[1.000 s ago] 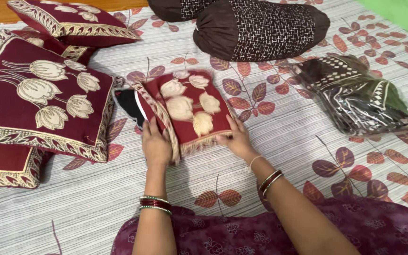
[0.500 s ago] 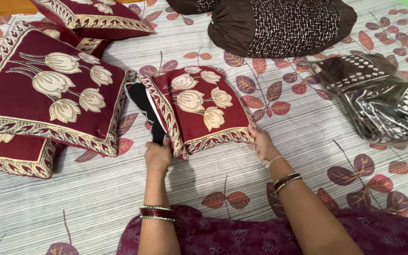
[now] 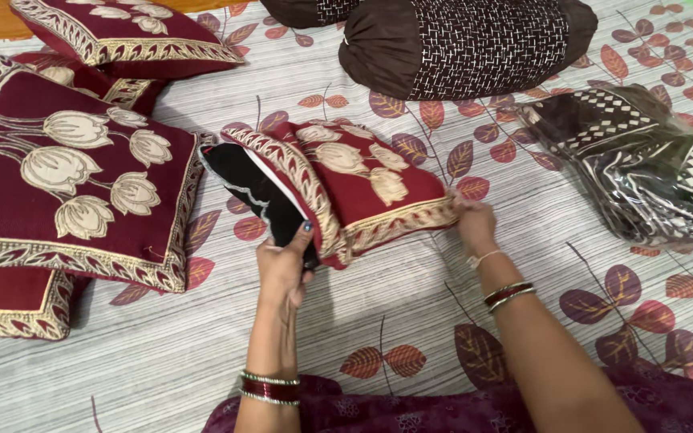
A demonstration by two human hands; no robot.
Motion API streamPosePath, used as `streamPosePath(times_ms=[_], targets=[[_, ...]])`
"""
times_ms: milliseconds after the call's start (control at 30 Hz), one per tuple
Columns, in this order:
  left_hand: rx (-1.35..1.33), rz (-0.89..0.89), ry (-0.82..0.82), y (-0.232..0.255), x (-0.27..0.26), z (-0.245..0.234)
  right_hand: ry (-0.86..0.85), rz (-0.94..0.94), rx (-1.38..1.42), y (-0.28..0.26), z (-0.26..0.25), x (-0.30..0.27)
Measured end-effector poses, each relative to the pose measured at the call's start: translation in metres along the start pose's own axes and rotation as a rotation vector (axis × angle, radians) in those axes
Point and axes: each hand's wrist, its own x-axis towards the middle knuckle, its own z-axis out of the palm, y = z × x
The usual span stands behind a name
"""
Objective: The person unzips a maroon pillow cover, inserts a black pillow insert, and zips it closed. They repeat this process with a second pillow cover, handling each insert and cover one at a time on a bed.
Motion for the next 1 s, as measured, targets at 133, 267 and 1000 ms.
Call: streamPosePath(times_ms=[133, 267, 1000], targets=[[0.005, 0.004, -0.161, 0.018, -0.031, 0.024, 0.146, 0.053, -0.161, -0.04, -0.023, 0.021], [-0.018, 0.075, -0.308, 0.034, -0.055, 0.033, 0.18, 0.081, -0.243, -0.064, -0.043, 0.024], [0.562, -0.157, -0.302, -0.006, 0.017, -0.052, 0.021, -0.108, -0.81, -0.017, -0.068, 0.03]])
